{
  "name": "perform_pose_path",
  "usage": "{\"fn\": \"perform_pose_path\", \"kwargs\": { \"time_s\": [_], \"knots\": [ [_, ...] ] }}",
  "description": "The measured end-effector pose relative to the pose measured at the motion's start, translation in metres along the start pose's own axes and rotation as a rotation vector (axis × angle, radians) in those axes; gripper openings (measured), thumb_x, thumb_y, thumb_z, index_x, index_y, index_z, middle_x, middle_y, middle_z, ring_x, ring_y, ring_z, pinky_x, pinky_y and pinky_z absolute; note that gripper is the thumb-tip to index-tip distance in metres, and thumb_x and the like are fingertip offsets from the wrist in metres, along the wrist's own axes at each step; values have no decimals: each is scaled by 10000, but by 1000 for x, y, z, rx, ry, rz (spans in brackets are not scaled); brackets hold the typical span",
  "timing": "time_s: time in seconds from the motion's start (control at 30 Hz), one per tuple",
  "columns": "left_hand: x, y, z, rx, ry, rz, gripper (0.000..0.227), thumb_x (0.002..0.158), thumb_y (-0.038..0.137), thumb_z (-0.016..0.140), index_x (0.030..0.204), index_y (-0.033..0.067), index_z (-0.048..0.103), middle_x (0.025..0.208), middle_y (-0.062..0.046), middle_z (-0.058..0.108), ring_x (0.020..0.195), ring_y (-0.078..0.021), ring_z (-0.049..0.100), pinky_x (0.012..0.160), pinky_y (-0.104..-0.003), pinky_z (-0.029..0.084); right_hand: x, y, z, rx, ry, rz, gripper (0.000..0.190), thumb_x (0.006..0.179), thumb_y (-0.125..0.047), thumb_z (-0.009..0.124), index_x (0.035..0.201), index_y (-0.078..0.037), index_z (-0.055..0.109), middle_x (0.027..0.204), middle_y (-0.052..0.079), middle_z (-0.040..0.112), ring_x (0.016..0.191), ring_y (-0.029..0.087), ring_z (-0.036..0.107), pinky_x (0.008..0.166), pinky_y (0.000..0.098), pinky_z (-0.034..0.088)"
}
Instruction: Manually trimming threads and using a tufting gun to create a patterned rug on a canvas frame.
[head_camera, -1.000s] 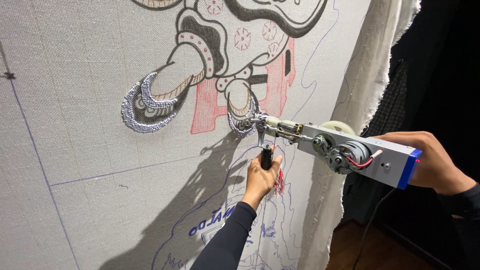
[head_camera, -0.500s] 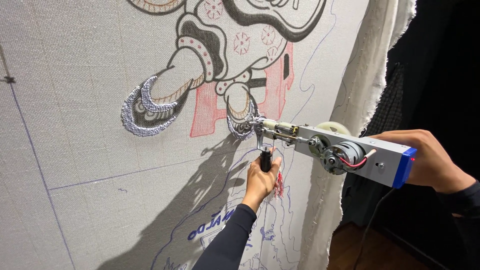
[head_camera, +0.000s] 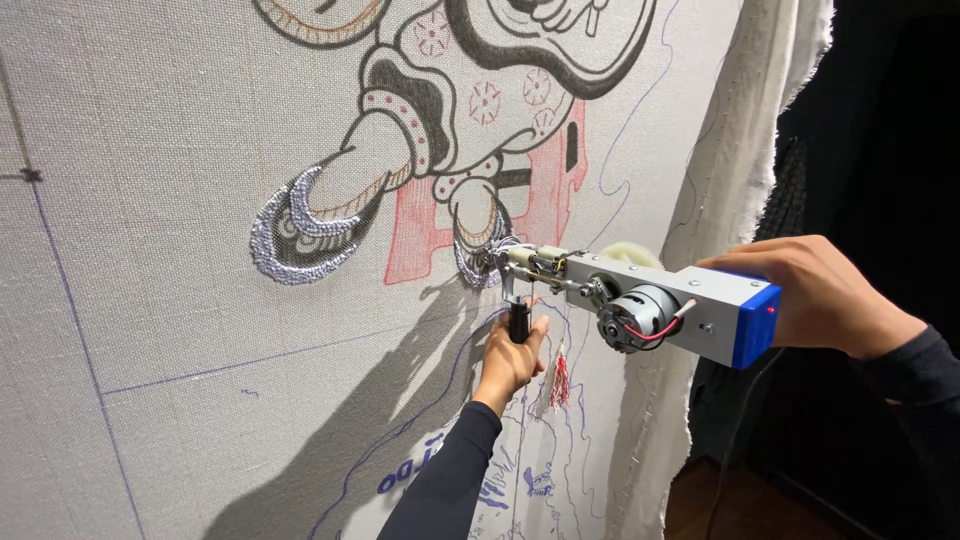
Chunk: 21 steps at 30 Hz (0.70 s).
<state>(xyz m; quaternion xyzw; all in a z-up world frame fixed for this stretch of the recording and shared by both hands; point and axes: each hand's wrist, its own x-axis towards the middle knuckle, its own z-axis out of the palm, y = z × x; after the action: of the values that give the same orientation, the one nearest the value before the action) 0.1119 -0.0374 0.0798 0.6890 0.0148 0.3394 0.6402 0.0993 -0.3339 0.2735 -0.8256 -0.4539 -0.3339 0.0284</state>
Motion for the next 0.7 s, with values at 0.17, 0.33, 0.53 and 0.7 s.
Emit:
{"fn": "perform_pose_path", "kwargs": {
  "time_s": [0.17,0.33,0.53,0.7],
  "knots": [
    [5,3,-16,100,-11,12,475,910,319,705,1359,183,637,866,-91,727,470,-140,678,456,-308,541,13,-5,2,-134,-107,20,785,488,-197,962,1238,-228,735,1080,36,785,920,221,766,824,344,606],
    [11,-6,-24,94,-15,62,470,929,312,694,1367,147,655,784,-165,738,468,-155,662,473,-304,548,19,-2,13,-163,-145,59,674,589,-224,939,1231,-241,738,1069,12,780,946,196,766,852,339,606],
    [24,-28,-21,31,5,123,485,912,308,709,1361,139,641,827,-90,724,479,-171,677,482,-310,581,19,18,35,-259,-206,98,624,644,-298,923,1238,-262,736,1049,-41,789,970,149,770,902,312,606],
    [25,-22,-27,92,-29,99,506,935,339,676,1402,156,609,826,-101,746,495,-164,681,529,-299,575,21,45,59,-342,-260,110,694,628,-333,917,1288,-291,704,1104,-60,770,1007,122,768,947,295,603]
  ]
}}
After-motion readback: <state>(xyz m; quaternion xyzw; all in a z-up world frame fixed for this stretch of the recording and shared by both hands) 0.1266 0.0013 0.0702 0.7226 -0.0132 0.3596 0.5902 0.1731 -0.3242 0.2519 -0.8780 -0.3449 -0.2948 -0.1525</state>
